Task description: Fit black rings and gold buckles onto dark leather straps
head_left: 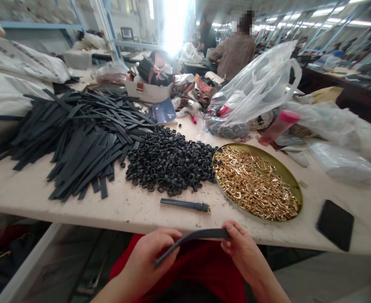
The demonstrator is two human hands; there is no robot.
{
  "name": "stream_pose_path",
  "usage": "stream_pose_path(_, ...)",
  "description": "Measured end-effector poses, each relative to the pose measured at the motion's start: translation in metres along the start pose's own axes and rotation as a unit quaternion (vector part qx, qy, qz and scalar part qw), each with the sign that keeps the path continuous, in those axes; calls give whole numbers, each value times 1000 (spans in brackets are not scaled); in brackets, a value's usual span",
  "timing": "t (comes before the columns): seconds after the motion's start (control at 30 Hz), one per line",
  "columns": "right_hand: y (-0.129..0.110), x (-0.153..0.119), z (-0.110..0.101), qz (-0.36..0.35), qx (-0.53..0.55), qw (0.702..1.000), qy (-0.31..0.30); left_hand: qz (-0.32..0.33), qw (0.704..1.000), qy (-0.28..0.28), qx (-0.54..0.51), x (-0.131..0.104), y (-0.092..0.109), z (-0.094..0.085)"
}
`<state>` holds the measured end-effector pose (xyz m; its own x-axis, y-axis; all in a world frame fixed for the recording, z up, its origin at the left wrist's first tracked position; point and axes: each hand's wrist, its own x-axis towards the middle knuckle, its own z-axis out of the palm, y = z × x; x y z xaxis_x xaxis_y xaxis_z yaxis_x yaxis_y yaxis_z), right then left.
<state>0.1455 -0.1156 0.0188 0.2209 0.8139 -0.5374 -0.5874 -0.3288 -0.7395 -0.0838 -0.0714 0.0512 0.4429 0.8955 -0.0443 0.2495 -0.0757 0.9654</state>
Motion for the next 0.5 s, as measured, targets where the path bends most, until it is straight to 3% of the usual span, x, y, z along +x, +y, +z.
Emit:
stream_pose_path(0.1,-6,-3,-2,7,28,1000,-10,76,987,-99,97,-10,12,-7)
stream_pose_path(0.2,-9,-9,-4,0,36,999,-27,59,974,-201,84,-18,20,-2)
stream_pose_path(0.27,-10,-13,-3,-21,20,999,-46,8,973,-227,33,-20,22,7)
stream_pose_path(0.33,-11,-19,0,-49,-18,997,-63,-87,974,-198,-74,-20,24,21)
stream_pose_path(0.4,-11,-24,7,-79,-73,991,-73,-196,942,-175,-206,-17,26,34)
stream_pose_path(0.5,-10,-29,19,-102,-143,980,-89,-294,878,-207,-315,-8,31,49)
